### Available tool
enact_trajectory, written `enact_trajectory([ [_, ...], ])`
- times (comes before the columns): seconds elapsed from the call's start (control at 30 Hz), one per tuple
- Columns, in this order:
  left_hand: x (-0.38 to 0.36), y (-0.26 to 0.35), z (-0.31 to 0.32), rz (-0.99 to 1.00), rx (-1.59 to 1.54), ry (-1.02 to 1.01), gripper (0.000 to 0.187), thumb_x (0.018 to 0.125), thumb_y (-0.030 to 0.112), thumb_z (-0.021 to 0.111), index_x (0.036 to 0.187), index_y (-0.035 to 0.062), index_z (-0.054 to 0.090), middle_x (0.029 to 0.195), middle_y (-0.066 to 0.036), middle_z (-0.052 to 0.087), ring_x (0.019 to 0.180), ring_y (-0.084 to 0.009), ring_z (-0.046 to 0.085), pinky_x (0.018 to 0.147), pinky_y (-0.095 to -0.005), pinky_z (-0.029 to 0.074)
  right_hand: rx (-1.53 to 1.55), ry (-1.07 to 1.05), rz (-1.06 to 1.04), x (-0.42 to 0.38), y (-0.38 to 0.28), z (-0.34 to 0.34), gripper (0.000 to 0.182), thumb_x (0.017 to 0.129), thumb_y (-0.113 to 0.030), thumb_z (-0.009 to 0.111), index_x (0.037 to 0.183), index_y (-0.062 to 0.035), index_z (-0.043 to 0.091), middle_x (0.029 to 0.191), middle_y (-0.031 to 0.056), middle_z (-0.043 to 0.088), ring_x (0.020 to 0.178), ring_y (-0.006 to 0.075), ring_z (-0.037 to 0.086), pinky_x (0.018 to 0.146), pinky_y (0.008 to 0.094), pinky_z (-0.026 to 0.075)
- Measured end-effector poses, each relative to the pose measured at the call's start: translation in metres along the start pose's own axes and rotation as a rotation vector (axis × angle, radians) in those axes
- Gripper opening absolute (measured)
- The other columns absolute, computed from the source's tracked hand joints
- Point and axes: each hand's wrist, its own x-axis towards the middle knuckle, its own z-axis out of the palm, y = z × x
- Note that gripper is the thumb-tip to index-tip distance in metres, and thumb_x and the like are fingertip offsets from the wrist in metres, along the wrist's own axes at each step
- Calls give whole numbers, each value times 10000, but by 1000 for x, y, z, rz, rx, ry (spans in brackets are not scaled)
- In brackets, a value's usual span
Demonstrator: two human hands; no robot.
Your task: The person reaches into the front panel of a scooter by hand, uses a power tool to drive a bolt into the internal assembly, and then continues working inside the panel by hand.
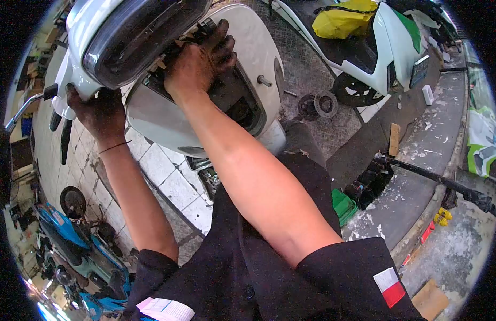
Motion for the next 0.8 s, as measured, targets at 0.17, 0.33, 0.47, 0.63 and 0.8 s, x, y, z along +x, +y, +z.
enact_trajectory([
  [0.17, -4, -1, 2, -44, 56, 123, 545, 750, 563, 592, 1102, 155, 510, 827, -40, 504, 678, -147, 413, 567, -269, 305, -84, 105, -72, 2, 7, 10, 327, 722, -320, 673, 1032, -214, 672, 1408, 258, 60, 1220, 438, 144, 971, 569, 149],
  [0.33, 7, 3, -14, -111, -13, 39, 615, 763, 513, 613, 1191, 101, 455, 1039, -94, 471, 903, -214, 421, 771, -333, 333, -107, 13, -85, 2, 9, 4, 381, 731, -344, 661, 1058, -148, 652, 1406, 279, 34, 1208, 448, 145, 962, 580, 157],
  [0.47, 11, 0, -20, -41, -73, -46, 679, 798, 477, 597, 1287, 51, 397, 1264, -150, 445, 1113, -281, 438, 965, -403, 348, -95, 39, -117, 3, 10, 5, 430, 745, -348, 648, 1118, -138, 606, 1403, 290, 7, 1205, 455, 135, 954, 576, 166],
  [0.63, 5, -5, -15, -23, -52, 1, 604, 793, 485, 572, 1238, 96, 449, 1183, -83, 514, 1050, -225, 453, 890, -347, 319, -33, -82, -100, 6, 11, -5, 398, 759, -348, 630, 1124, -193, 598, 1402, 289, 4, 1209, 463, 131, 953, 581, 168],
  [0.8, -20, -17, 11, 106, 24, 88, 530, 821, 412, 602, 1204, 70, 469, 1152, -78, 532, 1071, -181, 464, 879, -319, 363, 6, -80, -180, 8, 24, -17, 367, 769, -356, 624, 1100, -200, 602, 1419, 265, 27, 1225, 489, 136, 947, 612, 174],
])
